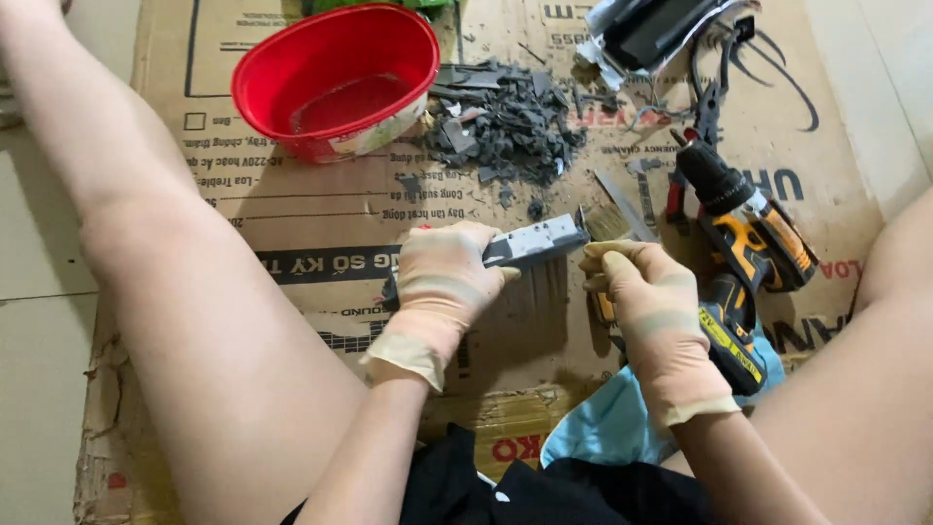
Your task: The person sits on the floor and uses a power drill to remove screws from a small electronic device. They then use a screwdriver to pry open the casing and scrape away black material from the device's interior.
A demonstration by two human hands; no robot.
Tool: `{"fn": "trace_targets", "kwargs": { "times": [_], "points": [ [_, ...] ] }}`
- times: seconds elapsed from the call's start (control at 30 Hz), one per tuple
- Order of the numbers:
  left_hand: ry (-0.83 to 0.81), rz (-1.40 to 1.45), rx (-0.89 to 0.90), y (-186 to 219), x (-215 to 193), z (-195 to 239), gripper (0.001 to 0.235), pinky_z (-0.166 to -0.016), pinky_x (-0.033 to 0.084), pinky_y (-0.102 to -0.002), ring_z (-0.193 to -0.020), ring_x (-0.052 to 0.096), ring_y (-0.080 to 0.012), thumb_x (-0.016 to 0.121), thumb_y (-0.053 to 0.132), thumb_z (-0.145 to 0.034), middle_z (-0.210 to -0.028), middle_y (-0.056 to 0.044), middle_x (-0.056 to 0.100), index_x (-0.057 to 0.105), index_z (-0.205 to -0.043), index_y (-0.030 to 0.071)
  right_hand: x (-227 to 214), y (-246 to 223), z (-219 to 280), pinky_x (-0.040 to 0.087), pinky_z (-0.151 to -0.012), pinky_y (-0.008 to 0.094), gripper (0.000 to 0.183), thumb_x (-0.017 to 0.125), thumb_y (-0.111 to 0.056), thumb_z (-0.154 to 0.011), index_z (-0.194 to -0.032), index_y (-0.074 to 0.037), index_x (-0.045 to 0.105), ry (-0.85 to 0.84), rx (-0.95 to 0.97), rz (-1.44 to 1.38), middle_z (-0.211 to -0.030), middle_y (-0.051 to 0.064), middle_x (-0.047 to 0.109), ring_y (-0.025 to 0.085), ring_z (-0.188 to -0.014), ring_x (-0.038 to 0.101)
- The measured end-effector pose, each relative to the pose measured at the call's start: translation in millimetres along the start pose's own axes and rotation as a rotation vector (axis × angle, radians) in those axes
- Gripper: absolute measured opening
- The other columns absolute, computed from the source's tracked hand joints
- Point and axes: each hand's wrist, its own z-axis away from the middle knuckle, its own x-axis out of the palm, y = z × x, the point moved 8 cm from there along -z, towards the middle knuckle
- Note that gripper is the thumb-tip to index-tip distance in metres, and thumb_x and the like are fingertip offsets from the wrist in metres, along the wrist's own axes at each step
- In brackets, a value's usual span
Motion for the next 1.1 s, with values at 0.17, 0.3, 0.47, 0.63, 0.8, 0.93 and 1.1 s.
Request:
{"fn": "trace_targets", "kwargs": {
  "times": [0.17, 0.3, 0.47, 0.63, 0.8, 0.93, 1.1],
  "points": [
    [-0.098, -0.063, 0.036, 2.3, 10.5, 6.0, 0.046, -0.098, 0.047, -0.040, -0.099, 0.072, -0.0217, 0.077, 0.050, -0.072, -0.098, 0.010, 0.076, 0.073, -0.116, 0.037, 6.3, 41.9, -18.5, 0.053, -0.070, 0.028, 0.020, 0.062, -0.025, -0.095, -0.112, -0.023, 0.073, 0.008, -0.005, 0.175, -0.088, 0.003, 0.074, 0.013, -0.078, 0.067],
    [-0.051, 0.021, 0.092, 15.0, -13.3, 12.0, 0.050, -0.103, 0.043, -0.043, -0.105, 0.068, -0.0254, 0.078, 0.040, -0.075, -0.106, 0.003, 0.075, 0.072, -0.123, 0.029, 7.5, 35.1, -21.0, 0.057, -0.079, 0.027, 0.019, 0.067, -0.026, -0.096, -0.115, -0.027, 0.072, 0.061, -0.034, 0.133, -0.097, -0.001, 0.075, 0.009, -0.086, 0.069],
    [-0.148, -0.052, 0.065, 9.8, 9.8, 6.7, 0.060, -0.111, 0.036, -0.049, -0.120, 0.060, -0.0207, 0.066, 0.058, -0.084, -0.121, 0.006, 0.068, 0.059, -0.138, 0.033, 19.2, 28.9, -21.4, 0.054, -0.097, 0.040, 0.049, 0.078, -0.042, -0.085, -0.132, -0.041, 0.063, 0.019, -0.026, 0.480, -0.110, -0.006, 0.068, 0.020, -0.104, 0.068],
    [-0.155, -0.070, 0.091, 21.5, 22.1, 3.6, 0.059, -0.109, 0.036, -0.052, -0.123, 0.057, -0.0214, 0.060, 0.060, -0.088, -0.124, 0.004, 0.064, 0.056, -0.139, 0.031, 22.5, 26.5, -18.0, 0.053, -0.102, 0.046, 0.056, 0.077, -0.042, -0.085, -0.138, -0.041, 0.060, -0.014, -0.057, 0.614, -0.123, -0.005, 0.059, 0.025, -0.109, 0.067],
    [0.332, 0.060, 0.237, 29.3, 16.0, 13.5, 0.050, -0.095, 0.047, -0.046, -0.103, 0.067, -0.0227, 0.078, 0.047, -0.079, -0.103, 0.002, 0.071, 0.071, -0.122, 0.023, 26.7, 32.0, -38.8, 0.059, -0.073, 0.034, 0.045, 0.077, -0.034, -0.086, -0.131, -0.034, 0.068, -0.033, -0.019, 0.468, -0.084, -0.003, 0.065, 0.016, -0.080, 0.070],
    [0.423, 0.138, 0.273, 34.5, 5.2, 25.7, 0.048, -0.092, 0.048, -0.043, -0.101, 0.069, -0.0232, 0.084, 0.041, -0.074, -0.102, 0.000, 0.073, 0.074, -0.117, 0.021, 25.1, 26.7, -31.5, 0.057, -0.069, 0.029, 0.045, 0.080, -0.023, -0.085, -0.128, -0.028, 0.069, 0.005, -0.087, 0.273, -0.088, 0.000, 0.060, 0.013, -0.078, 0.063],
    [0.468, 0.139, 0.297, 38.9, 1.9, 33.6, 0.049, -0.088, 0.051, -0.040, -0.096, 0.069, -0.0222, 0.086, 0.036, -0.073, -0.101, 0.001, 0.074, 0.075, -0.117, 0.019, 25.9, 26.9, -30.8, 0.057, -0.072, 0.028, 0.044, 0.085, -0.013, -0.082, -0.122, -0.018, 0.070, 0.028, -0.230, 0.134, -0.097, 0.004, 0.053, 0.014, -0.085, 0.058]
  ]
}}
